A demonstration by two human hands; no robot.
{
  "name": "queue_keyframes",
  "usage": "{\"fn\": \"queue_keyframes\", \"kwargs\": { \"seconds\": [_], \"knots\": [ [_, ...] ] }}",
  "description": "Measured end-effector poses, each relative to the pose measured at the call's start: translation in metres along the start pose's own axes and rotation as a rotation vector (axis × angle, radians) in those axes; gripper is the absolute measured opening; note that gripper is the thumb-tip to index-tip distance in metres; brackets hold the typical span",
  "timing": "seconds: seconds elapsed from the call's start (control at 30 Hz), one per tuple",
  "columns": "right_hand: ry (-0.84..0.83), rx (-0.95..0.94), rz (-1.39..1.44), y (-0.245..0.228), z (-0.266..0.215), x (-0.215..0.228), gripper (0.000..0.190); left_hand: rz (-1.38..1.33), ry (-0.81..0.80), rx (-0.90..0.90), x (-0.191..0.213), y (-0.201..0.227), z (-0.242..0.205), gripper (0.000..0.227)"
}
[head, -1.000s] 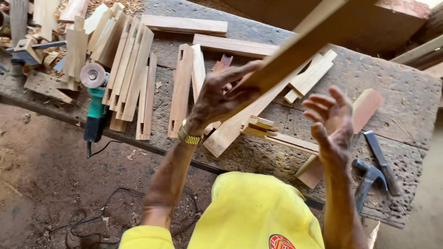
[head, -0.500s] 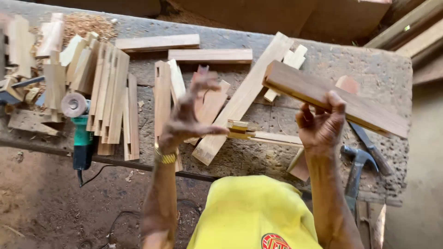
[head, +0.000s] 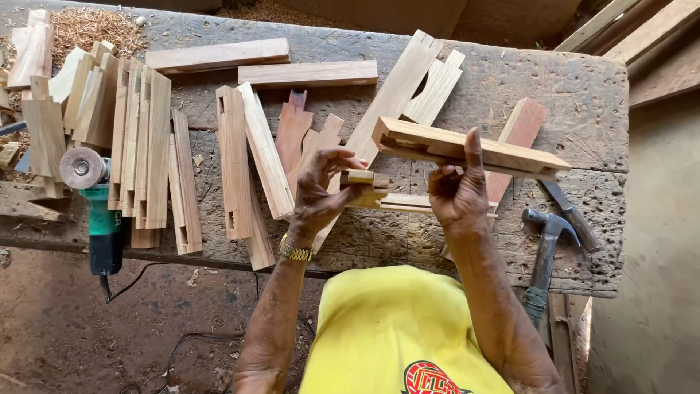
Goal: The person dry-fits wooden furniture frame parts at a workbench, picking up rails and shaped components and pressing their tenons into mortises by hand to test the joints. They turn pieces over, try different rails one at a time, and set pieces back on the bench between fits.
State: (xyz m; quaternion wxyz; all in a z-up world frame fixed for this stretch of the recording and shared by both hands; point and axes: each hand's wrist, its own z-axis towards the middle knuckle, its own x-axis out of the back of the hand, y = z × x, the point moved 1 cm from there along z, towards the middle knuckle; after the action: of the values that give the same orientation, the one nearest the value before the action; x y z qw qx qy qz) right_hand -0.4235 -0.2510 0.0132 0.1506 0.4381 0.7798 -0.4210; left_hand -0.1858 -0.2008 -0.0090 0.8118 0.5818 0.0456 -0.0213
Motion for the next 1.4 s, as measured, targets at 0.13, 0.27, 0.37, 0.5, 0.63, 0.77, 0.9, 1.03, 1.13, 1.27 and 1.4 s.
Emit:
{"fn": "queue_keyframes", "kwargs": {
  "seconds": [0.13,0.27,0.37,0.5,0.63,0.77,0.9,1.03,1.13,1.27,1.4],
  "knots": [
    [0.052,0.001,-0.018,0.012,-0.008,-0.012,0.058,0.004,0.02,0.062,0.002,-0.008,0.01,0.062],
    [0.086,-0.014,-0.018,0.019,-0.004,-0.025,0.054,-0.048,0.041,0.097,0.003,-0.011,0.021,0.071],
    [0.131,0.002,-0.061,0.026,0.012,-0.027,0.054,-0.077,0.036,0.107,0.004,-0.017,0.026,0.078],
    [0.134,0.086,-0.109,0.032,0.016,-0.032,0.052,-0.106,0.023,0.113,0.003,-0.014,0.033,0.082],
    [0.124,0.107,-0.102,0.035,0.026,-0.026,0.055,-0.121,0.018,0.118,0.003,-0.013,0.038,0.082],
    [0.108,0.117,-0.114,0.035,0.035,-0.027,0.054,-0.129,-0.018,0.103,0.005,-0.022,0.042,0.084],
    [0.092,0.133,-0.109,0.033,0.045,-0.024,0.051,-0.147,-0.065,0.101,0.007,-0.024,0.042,0.089],
    [0.097,0.096,-0.09,0.033,0.045,-0.029,0.052,-0.159,-0.079,0.105,0.008,-0.018,0.036,0.094],
    [0.099,0.065,-0.094,0.031,0.038,-0.034,0.054,-0.179,-0.078,0.116,0.007,-0.011,0.036,0.098],
    [0.045,-0.027,-0.112,0.033,0.046,-0.03,0.06,-0.215,-0.074,0.121,0.007,-0.011,0.038,0.103],
    [0.048,-0.085,-0.122,0.035,0.046,-0.032,0.066,-0.23,-0.077,0.109,0.007,-0.012,0.039,0.102]
  ]
}}
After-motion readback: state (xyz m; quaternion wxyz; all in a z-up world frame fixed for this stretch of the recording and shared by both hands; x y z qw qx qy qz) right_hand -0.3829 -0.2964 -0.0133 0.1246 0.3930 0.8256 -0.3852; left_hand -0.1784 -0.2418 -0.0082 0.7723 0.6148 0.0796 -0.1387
